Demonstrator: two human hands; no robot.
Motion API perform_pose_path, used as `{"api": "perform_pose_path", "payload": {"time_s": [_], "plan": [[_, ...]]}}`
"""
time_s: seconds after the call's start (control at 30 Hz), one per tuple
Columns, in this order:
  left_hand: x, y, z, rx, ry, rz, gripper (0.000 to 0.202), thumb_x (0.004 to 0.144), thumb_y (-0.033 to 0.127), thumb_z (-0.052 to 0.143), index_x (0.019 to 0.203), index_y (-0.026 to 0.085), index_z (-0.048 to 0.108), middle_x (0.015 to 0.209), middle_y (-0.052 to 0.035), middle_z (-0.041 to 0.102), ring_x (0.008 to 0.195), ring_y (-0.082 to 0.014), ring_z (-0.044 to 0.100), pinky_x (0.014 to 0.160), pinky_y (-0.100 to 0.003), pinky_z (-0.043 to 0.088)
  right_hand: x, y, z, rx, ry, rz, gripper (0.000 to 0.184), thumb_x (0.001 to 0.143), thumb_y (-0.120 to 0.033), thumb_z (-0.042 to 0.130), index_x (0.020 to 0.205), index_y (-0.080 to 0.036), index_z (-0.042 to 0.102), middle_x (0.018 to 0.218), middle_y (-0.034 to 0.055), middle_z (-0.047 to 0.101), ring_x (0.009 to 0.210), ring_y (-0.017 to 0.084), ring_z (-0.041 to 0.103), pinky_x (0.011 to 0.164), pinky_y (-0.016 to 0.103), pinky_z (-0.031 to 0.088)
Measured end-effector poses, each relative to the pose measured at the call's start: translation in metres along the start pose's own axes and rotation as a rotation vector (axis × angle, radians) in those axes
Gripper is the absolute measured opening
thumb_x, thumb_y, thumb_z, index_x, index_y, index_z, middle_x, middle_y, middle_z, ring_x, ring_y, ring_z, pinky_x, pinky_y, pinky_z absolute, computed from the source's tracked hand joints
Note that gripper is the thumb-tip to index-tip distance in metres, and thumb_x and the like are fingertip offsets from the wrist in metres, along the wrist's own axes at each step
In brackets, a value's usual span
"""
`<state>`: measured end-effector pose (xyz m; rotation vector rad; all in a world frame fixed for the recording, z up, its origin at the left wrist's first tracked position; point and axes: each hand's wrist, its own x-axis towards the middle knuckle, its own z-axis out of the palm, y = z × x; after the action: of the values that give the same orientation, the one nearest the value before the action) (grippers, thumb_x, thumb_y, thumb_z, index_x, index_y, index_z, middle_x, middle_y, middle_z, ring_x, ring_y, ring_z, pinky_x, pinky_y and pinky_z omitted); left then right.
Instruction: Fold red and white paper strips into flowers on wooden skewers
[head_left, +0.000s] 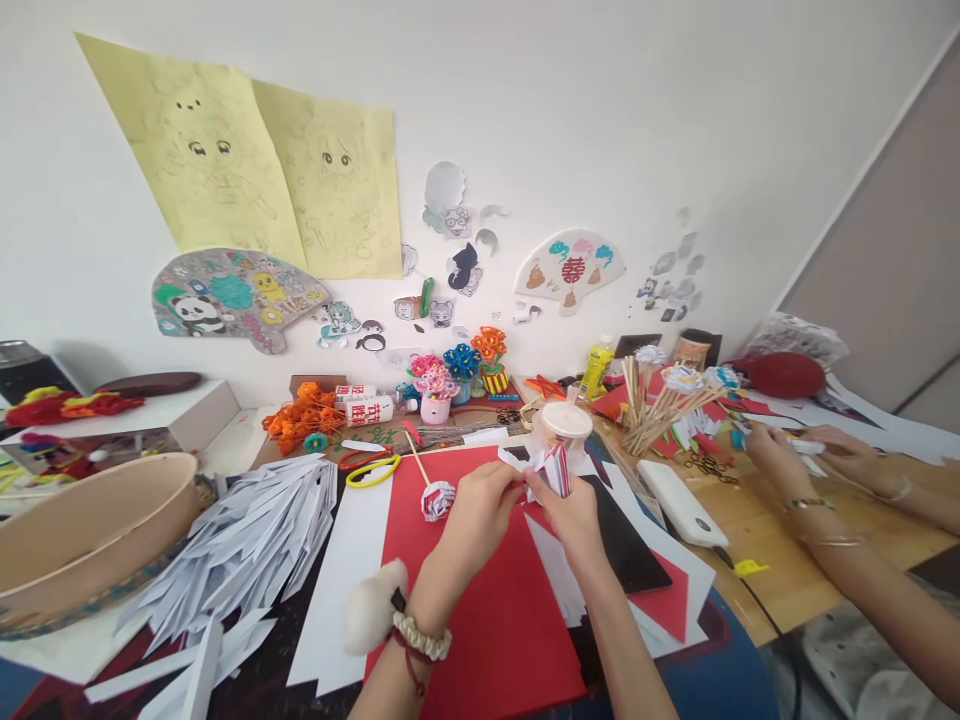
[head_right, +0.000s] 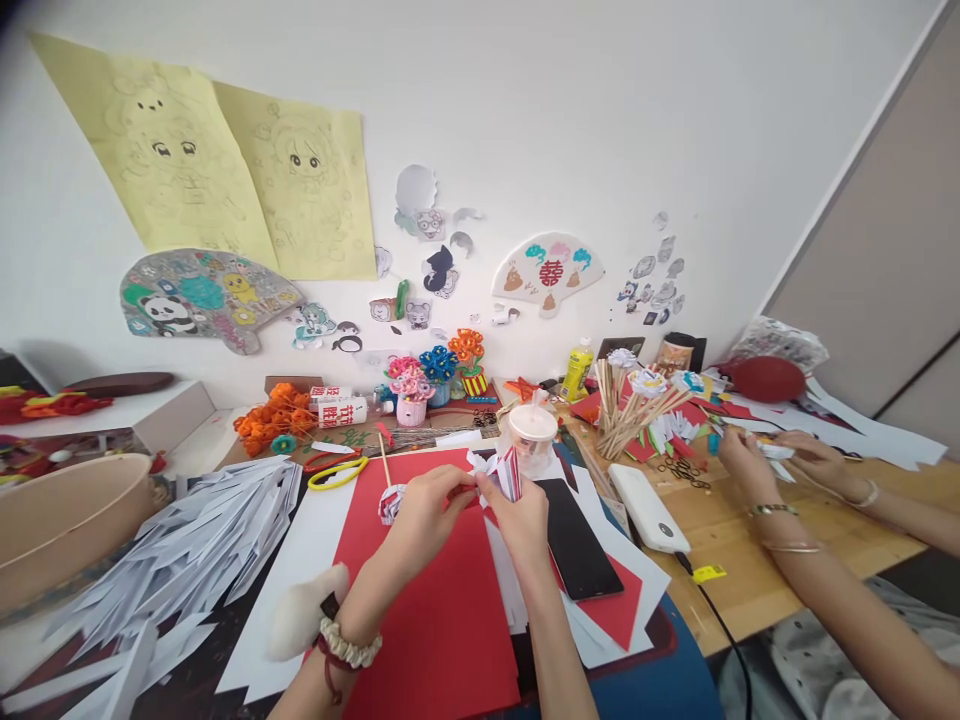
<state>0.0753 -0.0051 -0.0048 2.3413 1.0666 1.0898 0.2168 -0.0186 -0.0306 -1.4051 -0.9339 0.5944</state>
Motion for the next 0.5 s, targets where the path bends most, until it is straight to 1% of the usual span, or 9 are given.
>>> {"api": "perform_pose_path", "payload": {"time_s": [0.07, 0.13, 0.2, 0.27, 0.33, 0.4, 0.43, 0.5], "plan": [[0.0, 0.001, 0.007, 0.045, 0.01, 0.019, 0.015, 0.086, 0.007, 0.053, 0.08, 0.016, 0.062, 0.076, -0.003, 0.066, 0.068, -0.0159, 0.059, 0.062, -0.024, 0.043, 0.003, -0.001, 0.005, -0.08, 0.057, -0.027, 0.034, 0.064, -0.049, 0.073, 0.059, -0.016, 0.064, 0.049, 0.0003, 0.058, 0.051, 0.018, 0.054, 0.05, 0.027, 0.041], [-0.002, 0.004, 0.016, 0.092, 0.047, 0.023, 0.019, 0.086, 0.004, 0.048, 0.079, 0.016, 0.062, 0.075, -0.0046, 0.064, 0.066, -0.0176, 0.058, 0.061, -0.026, 0.042, 0.003, -0.002, 0.012, -0.107, 0.11, -0.027, 0.031, 0.068, -0.045, 0.069, 0.058, -0.016, 0.065, 0.05, 0.0029, 0.061, 0.053, 0.02, 0.056, 0.054, 0.029, 0.041], [-0.01, 0.007, 0.024, 0.131, 0.102, 0.02, 0.022, 0.087, 0.003, 0.044, 0.08, 0.015, 0.062, 0.075, -0.0064, 0.064, 0.067, -0.0192, 0.057, 0.061, -0.027, 0.042, 0.005, -0.001, 0.018, -0.119, 0.167, -0.017, 0.029, 0.068, -0.043, 0.067, 0.057, -0.017, 0.065, 0.05, 0.0052, 0.063, 0.053, 0.023, 0.057, 0.056, 0.031, 0.04], [-0.022, 0.012, 0.027, 0.157, 0.162, 0.013, 0.025, 0.088, 0.004, 0.04, 0.08, 0.014, 0.061, 0.075, -0.0076, 0.063, 0.068, -0.0198, 0.057, 0.061, -0.028, 0.042, 0.008, 0.002, 0.02, -0.112, 0.228, 0.006, 0.029, 0.067, -0.044, 0.068, 0.056, -0.017, 0.065, 0.05, 0.0078, 0.063, 0.054, 0.026, 0.058, 0.055, 0.033, 0.039], [-0.037, 0.015, 0.022, 0.165, 0.215, 0.007, 0.026, 0.091, 0.006, 0.039, 0.081, 0.015, 0.061, 0.075, -0.007, 0.063, 0.07, -0.0192, 0.057, 0.062, -0.028, 0.043, 0.015, 0.006, 0.017, -0.082, 0.294, 0.036, 0.032, 0.067, -0.046, 0.068, 0.056, -0.016, 0.064, 0.051, 0.0109, 0.064, 0.057, 0.029, 0.06, 0.054, 0.034, 0.039], [-0.046, 0.017, 0.012, 0.106, 0.265, 0.012, 0.025, 0.093, 0.008, 0.04, 0.084, 0.018, 0.061, 0.076, -0.0039, 0.063, 0.069, -0.0158, 0.059, 0.063, -0.024, 0.045, 0.021, 0.009, 0.012, -0.014, 0.308, 0.047, 0.035, 0.067, -0.05, 0.069, 0.065, -0.015, 0.068, 0.055, 0.011, 0.067, 0.06, 0.029, 0.062, 0.052, 0.032, 0.041], [-0.048, 0.017, 0.007, 0.061, 0.292, -0.009, 0.024, 0.093, 0.007, 0.04, 0.088, 0.019, 0.062, 0.079, -0.0031, 0.065, 0.071, -0.0145, 0.06, 0.064, -0.023, 0.046, 0.023, 0.01, 0.01, 0.026, 0.304, 0.05, 0.038, 0.067, -0.052, 0.069, 0.071, -0.014, 0.069, 0.057, 0.01, 0.068, 0.06, 0.027, 0.063, 0.051, 0.031, 0.041], [-0.044, 0.013, -0.001, 0.072, 0.329, -0.098, 0.024, 0.093, 0.009, 0.041, 0.093, 0.02, 0.063, 0.084, -0.0033, 0.068, 0.074, -0.0152, 0.063, 0.067, -0.024, 0.048, 0.024, 0.011, 0.008, 0.106, 0.285, 0.056, 0.044, 0.066, -0.056, 0.07, 0.077, -0.013, 0.069, 0.057, 0.0072, 0.067, 0.054, 0.023, 0.061, 0.047, 0.029, 0.041]]}}
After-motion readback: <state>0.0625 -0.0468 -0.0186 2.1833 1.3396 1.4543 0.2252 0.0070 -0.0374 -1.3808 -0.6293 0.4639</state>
